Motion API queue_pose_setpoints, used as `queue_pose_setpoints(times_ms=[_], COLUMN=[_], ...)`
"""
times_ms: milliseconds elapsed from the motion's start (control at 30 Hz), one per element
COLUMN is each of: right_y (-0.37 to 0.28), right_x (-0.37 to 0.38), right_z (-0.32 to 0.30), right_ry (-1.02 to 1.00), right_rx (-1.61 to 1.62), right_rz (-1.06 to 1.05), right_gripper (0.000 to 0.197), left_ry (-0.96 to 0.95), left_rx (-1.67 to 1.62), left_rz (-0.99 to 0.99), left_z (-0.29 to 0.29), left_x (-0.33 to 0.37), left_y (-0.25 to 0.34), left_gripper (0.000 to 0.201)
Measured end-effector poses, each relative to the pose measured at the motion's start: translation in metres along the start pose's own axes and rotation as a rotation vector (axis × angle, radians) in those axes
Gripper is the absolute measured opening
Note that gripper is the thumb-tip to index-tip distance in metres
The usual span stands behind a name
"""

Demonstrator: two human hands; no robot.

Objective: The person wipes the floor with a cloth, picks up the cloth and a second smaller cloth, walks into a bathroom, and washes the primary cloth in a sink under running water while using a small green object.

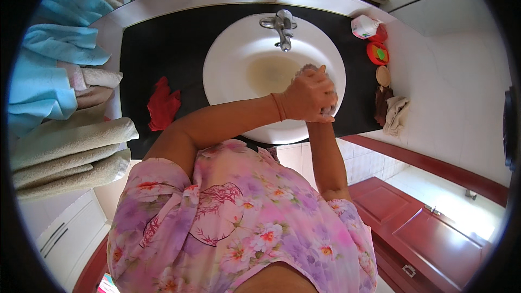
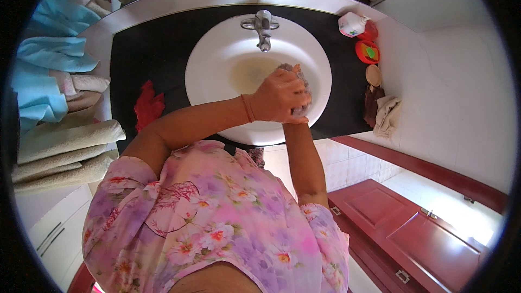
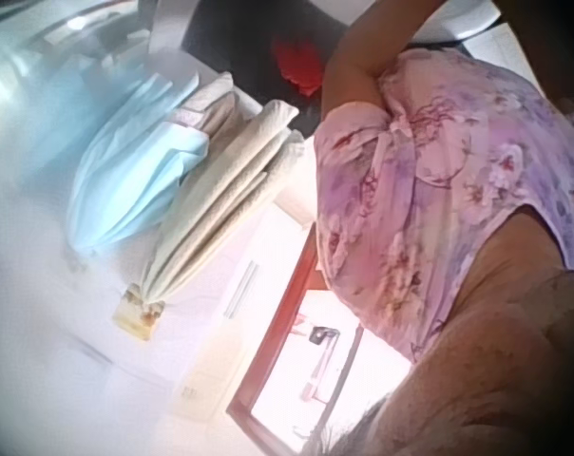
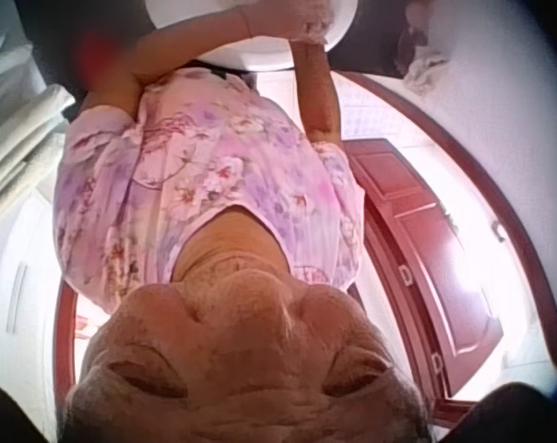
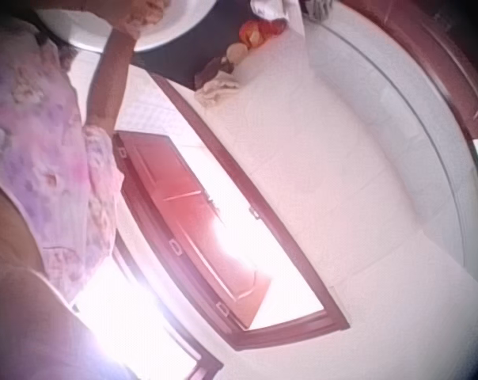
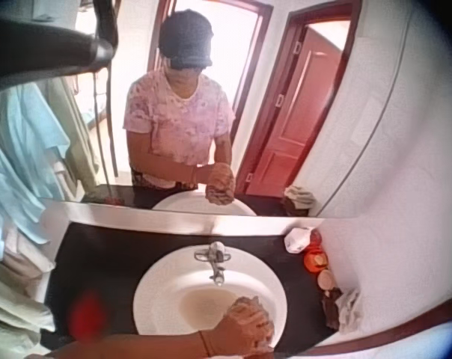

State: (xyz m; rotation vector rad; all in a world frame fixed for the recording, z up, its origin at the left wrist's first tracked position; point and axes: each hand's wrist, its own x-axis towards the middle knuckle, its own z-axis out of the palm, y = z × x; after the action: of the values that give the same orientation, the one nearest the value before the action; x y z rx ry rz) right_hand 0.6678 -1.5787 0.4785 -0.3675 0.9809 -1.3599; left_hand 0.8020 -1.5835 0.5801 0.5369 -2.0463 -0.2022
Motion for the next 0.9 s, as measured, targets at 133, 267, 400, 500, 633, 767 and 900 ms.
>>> queue_pose_setpoints(times_ms=[133, 267, 400, 500, 633, 767, 900], right_y=[-0.016, -0.032, -0.049, -0.055, -0.037, -0.002, 0.045], right_x=[0.005, 0.018, 0.026, 0.034, 0.043, 0.007, -0.02], right_z=[-0.002, 0.008, 0.02, 0.024, 0.018, 0.016, -0.002], right_ry=[-0.034, -0.096, -0.15, -0.187, -0.248, -0.242, -0.085], right_rx=[-0.018, -0.027, 0.002, 0.058, 0.228, 0.433, 0.531], right_rz=[0.039, 0.071, 0.09, 0.109, 0.159, 0.251, 0.275], right_gripper=[0.041, 0.044, 0.047, 0.049, 0.053, 0.055, 0.051], left_ry=[-0.152, -0.285, -0.412, -0.427, -0.202, -0.176, -0.187], left_rx=[0.059, 0.017, -0.001, -0.007, -0.094, 0.025, -0.1], left_rz=[0.14, 0.156, 0.229, 0.247, 0.172, -0.395, -0.7], left_z=[0.009, 0.006, -0.001, 0.001, 0.009, 0.023, 0.052], left_x=[0.0, 0.012, 0.034, 0.043, 0.031, -0.025, -0.072], left_y=[-0.001, -0.014, -0.023, -0.028, -0.048, -0.05, -0.029], left_gripper=[0.019, 0.016, 0.015, 0.019, 0.024, 0.025, 0.03])
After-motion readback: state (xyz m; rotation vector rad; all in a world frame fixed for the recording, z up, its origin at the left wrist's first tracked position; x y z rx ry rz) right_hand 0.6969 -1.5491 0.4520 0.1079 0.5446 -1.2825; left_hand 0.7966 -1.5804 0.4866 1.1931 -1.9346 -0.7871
